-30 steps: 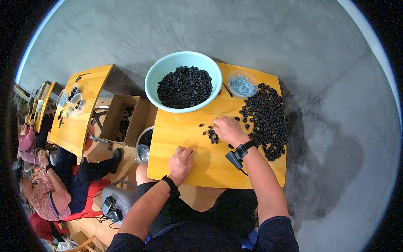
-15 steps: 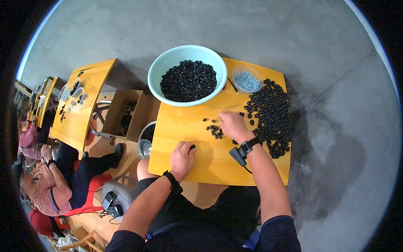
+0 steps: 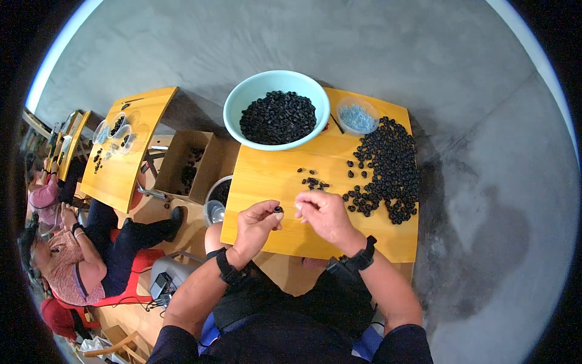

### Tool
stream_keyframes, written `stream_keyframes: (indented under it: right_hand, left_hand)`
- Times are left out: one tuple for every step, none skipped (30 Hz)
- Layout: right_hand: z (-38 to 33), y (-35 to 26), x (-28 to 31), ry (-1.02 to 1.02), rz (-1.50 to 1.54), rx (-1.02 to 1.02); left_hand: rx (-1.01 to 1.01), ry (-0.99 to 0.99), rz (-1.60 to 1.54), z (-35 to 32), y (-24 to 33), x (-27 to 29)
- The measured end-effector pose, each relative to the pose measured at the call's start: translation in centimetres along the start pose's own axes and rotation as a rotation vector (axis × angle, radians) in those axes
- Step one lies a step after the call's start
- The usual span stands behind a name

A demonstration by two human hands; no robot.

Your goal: Sorting and inspecting black plastic or rubber ring-shaped components from a large bowl into smaller containers.

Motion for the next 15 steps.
stream_keyframes:
  right_hand:
    - [-0.6,-0.9,-0.9,-0.029,0.013,0.047]
    - [-1.1,-1.5,-1.4,-0.034,0.013,0.05]
    - [-1.5,-2.7,-2.1,-0.058,-0.005,0.095]
    - [-1.9,-3.4,-2.8,-0.083,-0.023,0.139]
    - [-2.2,-3.8,-3.1,-0.082,-0.039,0.197]
    - [-2.4,-4.0,-3.4,-0.085,-0.039,0.199]
    - [-2.7,-4.7,-3.7,-0.097,-0.069,0.266]
    - [-3.1,-5.4,-4.0,-0.108,-0.1,0.333]
    - [-3.3,-5.6,-4.3,-0.111,-0.098,0.334]
    - [-3.5,-5.9,-4.7,-0.12,-0.131,0.355]
    - [-3.8,-6.1,-5.0,-0.129,-0.165,0.375]
    - [-3.9,-6.3,-5.1,-0.129,-0.165,0.376]
    - [-4.1,-6.6,-5.2,-0.127,-0.194,0.414]
    - [-4.3,-6.9,-5.3,-0.125,-0.222,0.451]
    - [-4.4,-6.8,-5.3,-0.123,-0.222,0.451]
  left_hand:
    - [0.005,-0.015,0.001,-0.5,0.6,0.1]
    - [0.002,-0.011,0.002,-0.9,0.9,0.3]
    - [-0.019,-0.055,-0.01,-1.3,1.4,0.2]
    - [-0.039,-0.099,-0.023,-1.7,1.8,0.1]
    - [-0.041,-0.096,-0.023,-1.9,1.8,0.4]
    - [-0.067,-0.14,-0.01,-2.3,2.1,0.2]
    - [-0.092,-0.186,0.003,-2.6,2.3,0.0]
    - [-0.092,-0.183,0.002,-2.8,2.5,0.0]
    - [-0.108,-0.201,0.04,-3.1,2.9,0.0]
    - [-0.122,-0.22,0.078,-3.3,3.1,0.0]
    - [-0.121,-0.217,0.079,-3.5,3.0,0.1]
    - [-0.135,-0.225,0.08,-3.6,3.0,0.2]
    - [-0.149,-0.232,0.081,-3.7,3.2,0.2]
    - [-0.149,-0.232,0.082,-3.9,3.3,0.4]
    - [-0.138,-0.254,0.123,-4.2,3.6,0.3]
Point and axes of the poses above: each hand's wrist, its own z-axis towards the middle knuckle, its own x-axis out of the back of the hand, y = z × x, the point moved 8 cm from there along z, towards the middle knuckle, and after that the axes turned 11 degrees about z, right-handed, at the moved point
